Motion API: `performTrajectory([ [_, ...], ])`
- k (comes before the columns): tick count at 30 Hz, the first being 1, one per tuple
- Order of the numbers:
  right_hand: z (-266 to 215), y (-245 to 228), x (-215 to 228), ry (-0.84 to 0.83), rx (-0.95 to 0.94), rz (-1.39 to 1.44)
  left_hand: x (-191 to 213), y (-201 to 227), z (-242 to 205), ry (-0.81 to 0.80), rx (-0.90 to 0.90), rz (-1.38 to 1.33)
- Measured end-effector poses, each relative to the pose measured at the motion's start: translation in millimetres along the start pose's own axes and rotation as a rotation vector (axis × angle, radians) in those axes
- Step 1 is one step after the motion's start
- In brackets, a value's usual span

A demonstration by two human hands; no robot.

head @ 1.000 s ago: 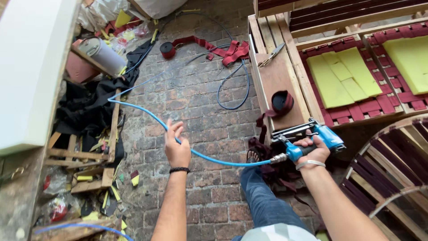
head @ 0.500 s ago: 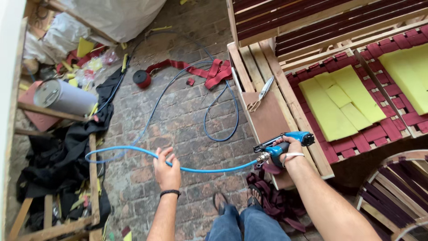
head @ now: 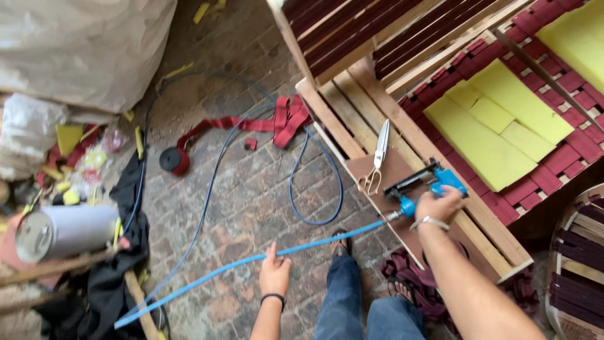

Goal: The person weaves a maroon fabric strip through the slats of a wooden chair frame using a pneumatic staple gun to secure the fabric. They adjust the fabric, staple it in place, and trim excess with scissors.

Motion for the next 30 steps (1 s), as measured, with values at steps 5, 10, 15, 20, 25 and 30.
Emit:
performTrajectory([
  [5, -51, -96, -81, -0.701, 0.147, 0.16, -23, -21, 51, -0.199, 0.141, -0.183],
  [10, -57, -122, -102, -0.778, 0.085, -0.258, -14, -4, 75, -0.293, 0.02, -0.337],
  [15, -57, -95, -121, -0.918, -0.04, -0.354, -18, -11, 83, -0.402, 0.447, -0.311],
  [20, -75, -40, -158, -0.673, -0.819, 0.369, -17, -17, 79, -0.481, 0.565, -0.186],
  [25, -63, -51, -149, -0.956, -1.169, 0.891, -38, -6, 77, -0.629, 0.574, -0.099],
  [30, -53, -72, -21, -0.906, -0.878, 0.852, -89, 35, 64, -0.73, 0.421, -0.161],
])
Point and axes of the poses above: each hand's wrist, its own z-axis towards the middle knuckle, its own x-axis out of the back of the hand, y = z × x, the point moved 6 cm from there along z, towards the middle knuckle, and after that the axes turned 5 degrees about y, right-handed, at the moved point
